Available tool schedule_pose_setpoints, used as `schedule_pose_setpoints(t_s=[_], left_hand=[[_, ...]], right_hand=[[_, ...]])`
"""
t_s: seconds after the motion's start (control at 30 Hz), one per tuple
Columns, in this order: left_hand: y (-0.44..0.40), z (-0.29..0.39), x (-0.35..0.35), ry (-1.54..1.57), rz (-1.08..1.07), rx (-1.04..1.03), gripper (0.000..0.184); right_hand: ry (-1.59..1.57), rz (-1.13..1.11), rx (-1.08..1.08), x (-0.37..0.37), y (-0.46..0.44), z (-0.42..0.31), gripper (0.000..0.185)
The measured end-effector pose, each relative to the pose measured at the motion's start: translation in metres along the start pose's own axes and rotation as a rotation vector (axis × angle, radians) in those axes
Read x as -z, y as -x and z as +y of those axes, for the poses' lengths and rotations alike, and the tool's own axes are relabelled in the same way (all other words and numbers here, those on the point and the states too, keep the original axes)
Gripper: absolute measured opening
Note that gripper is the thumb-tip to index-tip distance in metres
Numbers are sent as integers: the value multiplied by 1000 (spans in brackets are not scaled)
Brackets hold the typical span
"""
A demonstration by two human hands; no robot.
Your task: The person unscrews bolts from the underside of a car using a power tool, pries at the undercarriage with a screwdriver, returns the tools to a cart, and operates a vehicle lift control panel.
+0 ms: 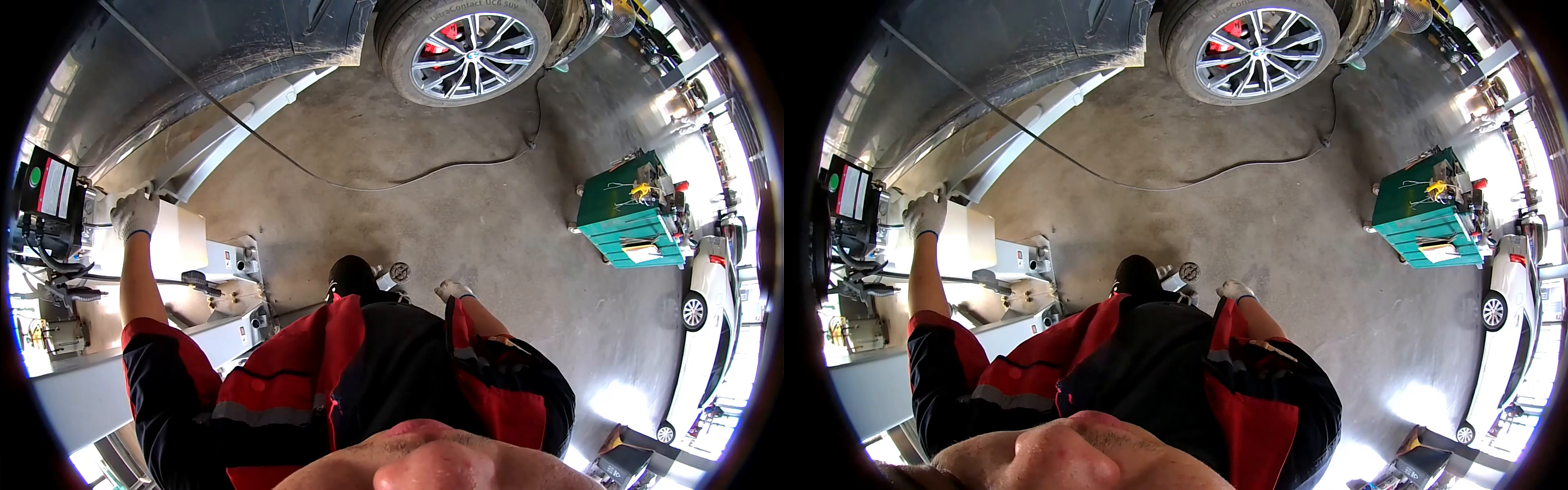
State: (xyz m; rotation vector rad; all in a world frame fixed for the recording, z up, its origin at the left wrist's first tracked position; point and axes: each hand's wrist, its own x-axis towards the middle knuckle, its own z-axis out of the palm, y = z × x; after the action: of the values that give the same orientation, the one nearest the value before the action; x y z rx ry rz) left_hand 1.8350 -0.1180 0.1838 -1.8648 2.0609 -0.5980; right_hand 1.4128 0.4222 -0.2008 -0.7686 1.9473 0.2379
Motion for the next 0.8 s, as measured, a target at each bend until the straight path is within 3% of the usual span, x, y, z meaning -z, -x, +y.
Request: schedule_pose_setpoints(t_s=[0.37,0.8], left_hand=[[-1,0,0,-13,-30,2,51],[2,0,2,18,-18,-1,56]], right_hand=[[280,21,179,-35,-52,27,36],[187,-12,73,-18,-31,13,47]])
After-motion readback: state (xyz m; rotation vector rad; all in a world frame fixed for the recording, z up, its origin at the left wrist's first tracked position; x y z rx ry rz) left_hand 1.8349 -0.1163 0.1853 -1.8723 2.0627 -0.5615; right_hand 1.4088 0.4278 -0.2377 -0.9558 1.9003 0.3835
